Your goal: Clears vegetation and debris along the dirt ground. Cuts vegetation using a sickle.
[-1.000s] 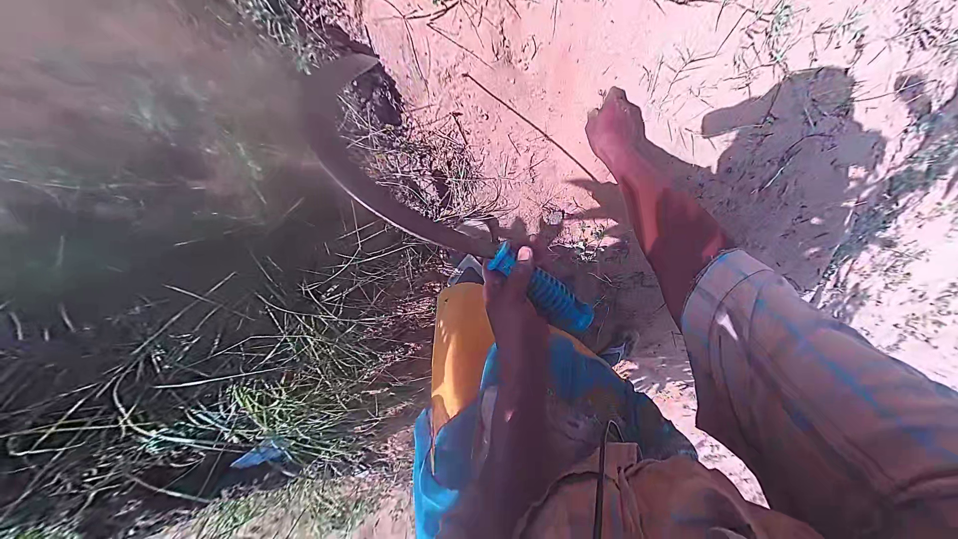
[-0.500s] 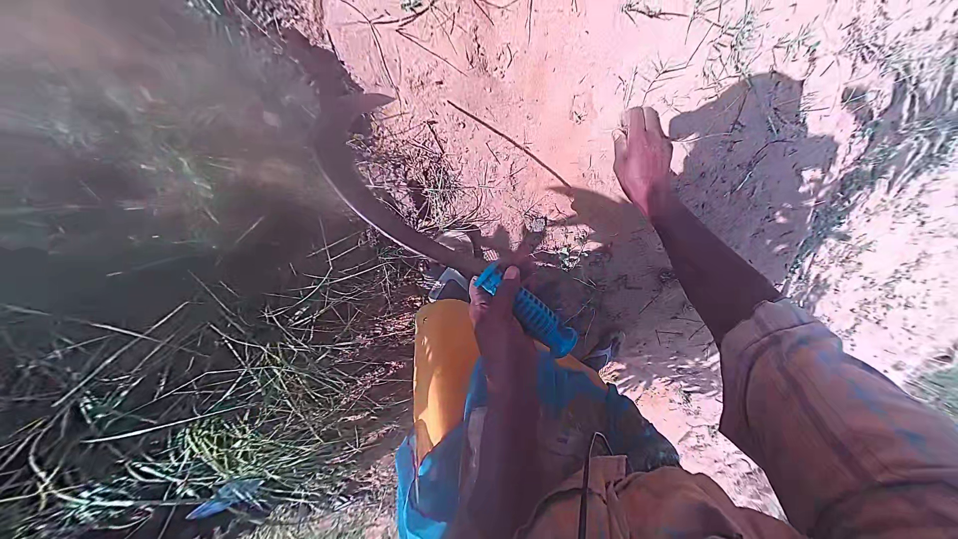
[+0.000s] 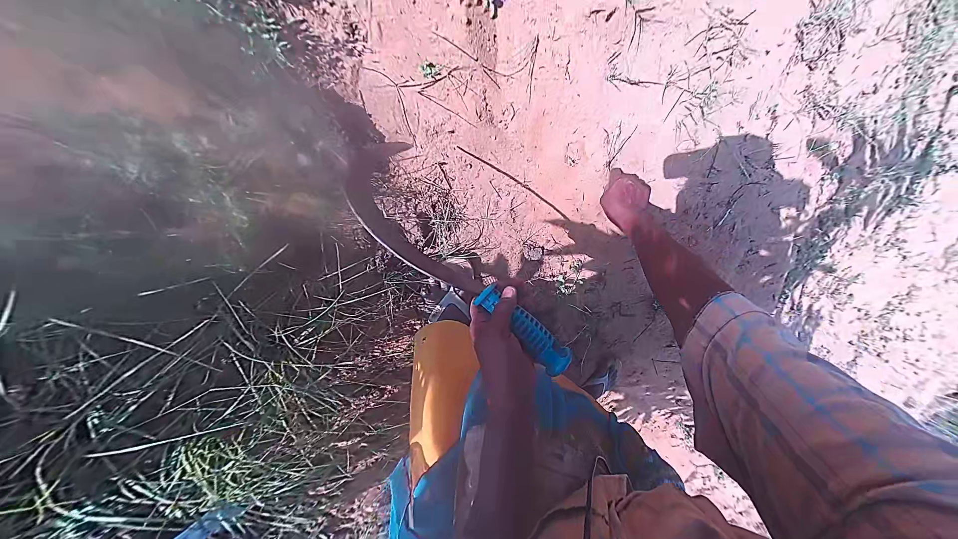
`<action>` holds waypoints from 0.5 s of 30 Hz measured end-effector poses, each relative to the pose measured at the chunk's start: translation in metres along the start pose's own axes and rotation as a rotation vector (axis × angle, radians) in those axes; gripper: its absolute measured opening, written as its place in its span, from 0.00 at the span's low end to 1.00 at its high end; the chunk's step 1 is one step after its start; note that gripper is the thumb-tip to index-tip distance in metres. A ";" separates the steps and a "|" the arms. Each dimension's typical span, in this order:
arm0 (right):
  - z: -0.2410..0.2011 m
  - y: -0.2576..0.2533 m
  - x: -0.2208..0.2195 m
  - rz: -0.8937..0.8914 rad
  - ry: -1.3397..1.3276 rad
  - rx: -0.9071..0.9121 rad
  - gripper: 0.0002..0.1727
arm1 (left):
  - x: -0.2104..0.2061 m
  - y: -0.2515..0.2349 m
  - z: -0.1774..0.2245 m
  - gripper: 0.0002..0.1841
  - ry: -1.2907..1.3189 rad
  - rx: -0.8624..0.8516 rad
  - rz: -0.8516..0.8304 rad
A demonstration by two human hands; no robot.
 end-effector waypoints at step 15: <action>-0.040 0.026 0.082 0.254 -0.089 0.314 0.21 | -0.004 -0.004 0.053 0.12 0.140 -0.336 0.051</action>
Point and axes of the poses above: each hand's wrist, its own y-axis away from the middle knuckle, its own x-axis out of the back of the hand, z = x × y, the point moved 10 cm from there along -y, towards the middle knuckle, and after that the axes turned 2 degrees about y, right-handed, at the moved point
